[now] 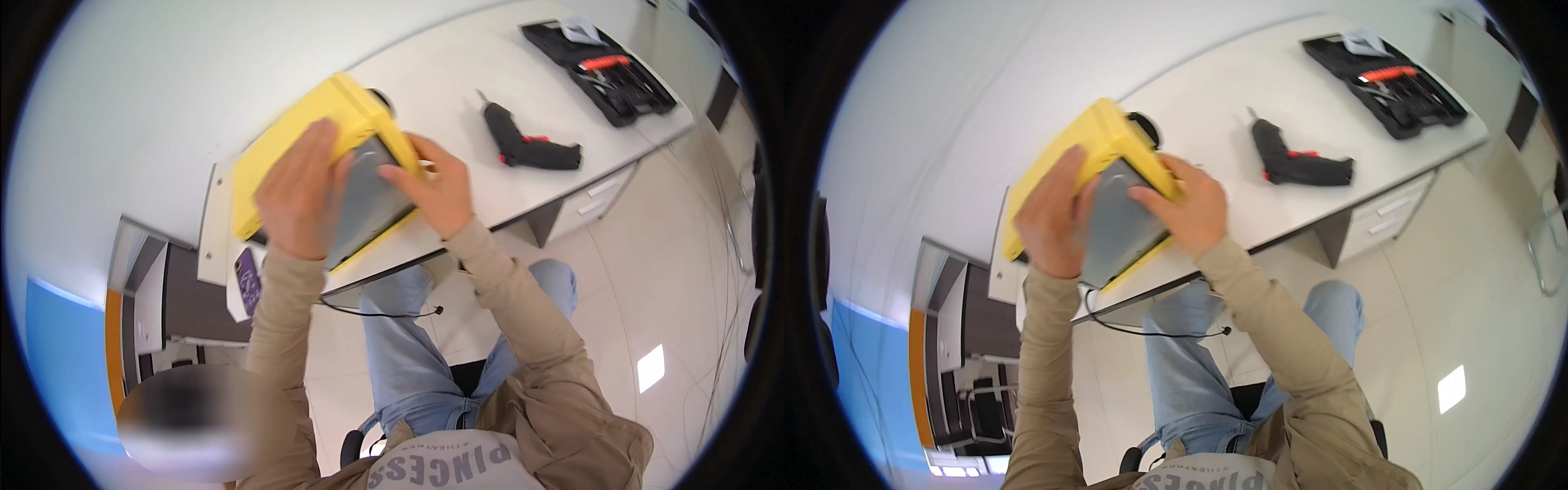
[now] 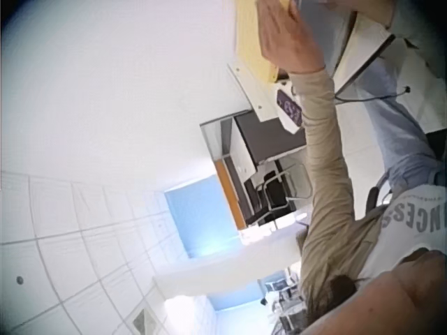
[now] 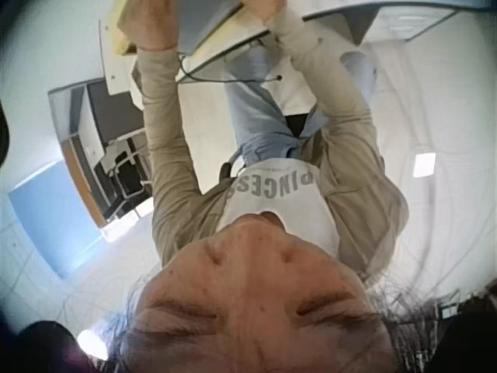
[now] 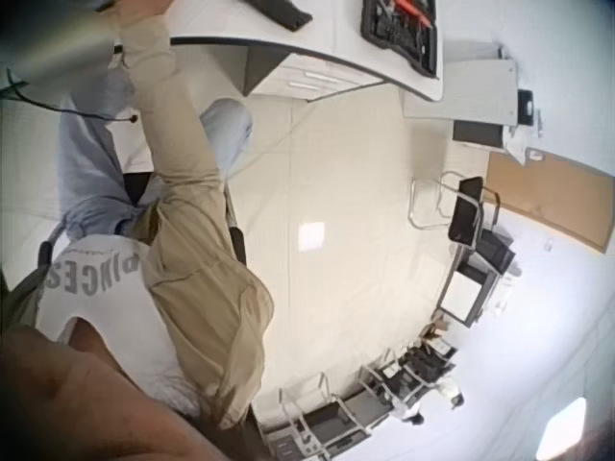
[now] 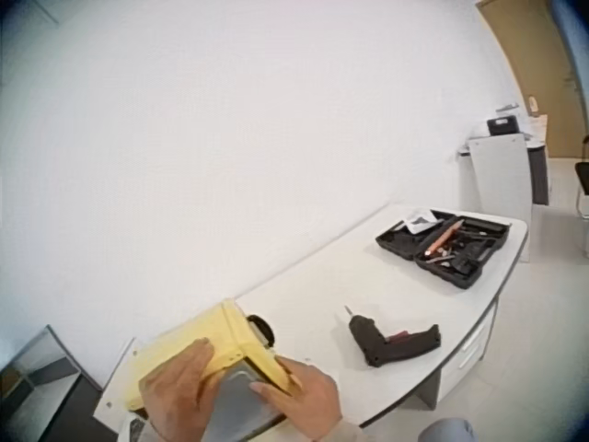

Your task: The person aligns a yellow plastic cover onto a gray electronic device and secures it using a power drill. They insert screws into the cover and drive them in with the drill to fasten the casing.

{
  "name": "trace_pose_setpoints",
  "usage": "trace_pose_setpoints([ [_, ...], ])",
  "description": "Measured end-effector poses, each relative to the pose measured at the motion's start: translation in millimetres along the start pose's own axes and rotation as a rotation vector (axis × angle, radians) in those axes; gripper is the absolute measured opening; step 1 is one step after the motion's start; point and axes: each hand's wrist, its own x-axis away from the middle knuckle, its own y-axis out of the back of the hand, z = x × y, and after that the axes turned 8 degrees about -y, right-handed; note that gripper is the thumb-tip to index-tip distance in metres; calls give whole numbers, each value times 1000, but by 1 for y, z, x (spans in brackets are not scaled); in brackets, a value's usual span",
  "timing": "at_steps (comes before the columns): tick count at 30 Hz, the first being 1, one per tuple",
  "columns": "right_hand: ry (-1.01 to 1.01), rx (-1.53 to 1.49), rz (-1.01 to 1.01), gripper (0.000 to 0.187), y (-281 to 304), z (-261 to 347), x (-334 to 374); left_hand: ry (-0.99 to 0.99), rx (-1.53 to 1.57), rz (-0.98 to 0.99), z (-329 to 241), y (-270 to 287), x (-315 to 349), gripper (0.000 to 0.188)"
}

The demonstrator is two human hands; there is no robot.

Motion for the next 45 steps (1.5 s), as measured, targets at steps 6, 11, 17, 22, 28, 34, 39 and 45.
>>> trace_pose_setpoints([
  [6,523,31,-76,56,-3,54,-8,64,14,-3,-5,5,-2,35],
  [11,726,375,81,40,-16,65,-29,208,173,89,-6,22,-1,38],
  [17,711,417,141,37,-9,66,-33,242,200,-90,7,60,39,49],
  [22,765,509,111,39,-12,75,-35,435,420,-3,40,80,94,67],
  [28,827,553,68,40,-11,75,-39,597,889,-75,49,69,112,72],
  [34,821,517,88,41,-8,74,-41,599,930,-126,47,66,114,69],
  [39,696,421,129,42,-7,77,-41,539,831,-160,49,59,117,62],
  [45,781,470,123,45,-5,74,-45,538,786,-192,47,52,119,54],
])
